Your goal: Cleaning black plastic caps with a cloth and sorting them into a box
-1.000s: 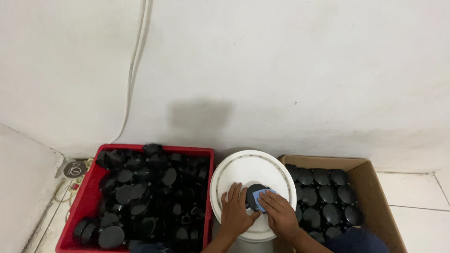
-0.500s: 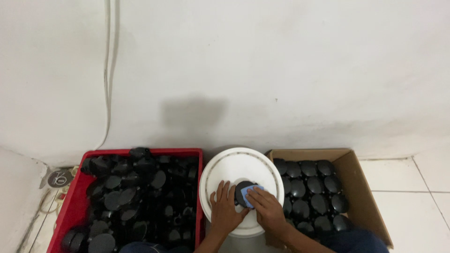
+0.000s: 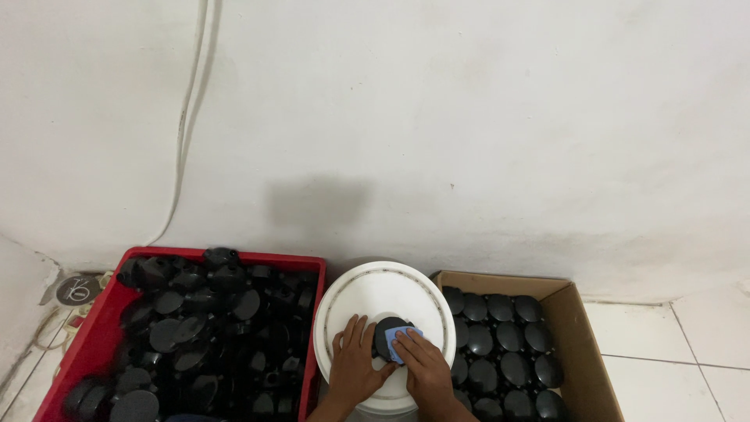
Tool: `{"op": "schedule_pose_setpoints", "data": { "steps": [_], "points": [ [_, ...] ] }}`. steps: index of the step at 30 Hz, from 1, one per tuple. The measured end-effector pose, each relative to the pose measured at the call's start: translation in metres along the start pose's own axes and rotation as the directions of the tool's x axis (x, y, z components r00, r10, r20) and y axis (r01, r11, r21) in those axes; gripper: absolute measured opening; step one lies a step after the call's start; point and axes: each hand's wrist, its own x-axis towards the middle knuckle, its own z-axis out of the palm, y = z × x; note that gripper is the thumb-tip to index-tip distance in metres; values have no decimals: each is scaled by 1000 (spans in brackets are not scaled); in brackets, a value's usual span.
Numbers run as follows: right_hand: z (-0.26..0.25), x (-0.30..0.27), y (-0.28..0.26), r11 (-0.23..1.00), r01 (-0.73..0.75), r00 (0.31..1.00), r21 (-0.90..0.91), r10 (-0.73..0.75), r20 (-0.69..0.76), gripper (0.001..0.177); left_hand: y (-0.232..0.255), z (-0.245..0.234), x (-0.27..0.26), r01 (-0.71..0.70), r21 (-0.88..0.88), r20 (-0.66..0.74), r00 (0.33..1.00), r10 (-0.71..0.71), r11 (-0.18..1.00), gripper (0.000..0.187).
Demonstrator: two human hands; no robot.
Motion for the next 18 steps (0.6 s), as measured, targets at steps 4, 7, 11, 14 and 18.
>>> {"op": "schedule_pose_setpoints", "data": {
  "steps": [4, 7, 11, 14, 18],
  "points": [
    [3, -1, 7, 1000, 13, 1000, -8, -13, 17, 37, -3, 2, 2, -10, 15, -2, 1000, 10, 1000, 88],
    [2, -9, 7, 1000, 21, 999, -20, -20, 49, 38, -2, 1, -2, -3, 0, 22, 1000, 3, 1000, 90],
    [3, -15, 10, 999, -33, 990, -34, 38, 134, 47, -5, 5, -1, -23, -28, -11, 1000, 23, 999, 89],
    [-2, -13, 6, 998, -50, 983, -40, 56, 174, 50, -5, 5, -3, -36, -20, -27, 999, 35, 999, 89],
    [2, -18, 8, 1000, -6, 995, -16, 8, 97, 43, 0, -2, -2, -2, -8, 36, 999, 2, 1000, 89]
  ]
}}
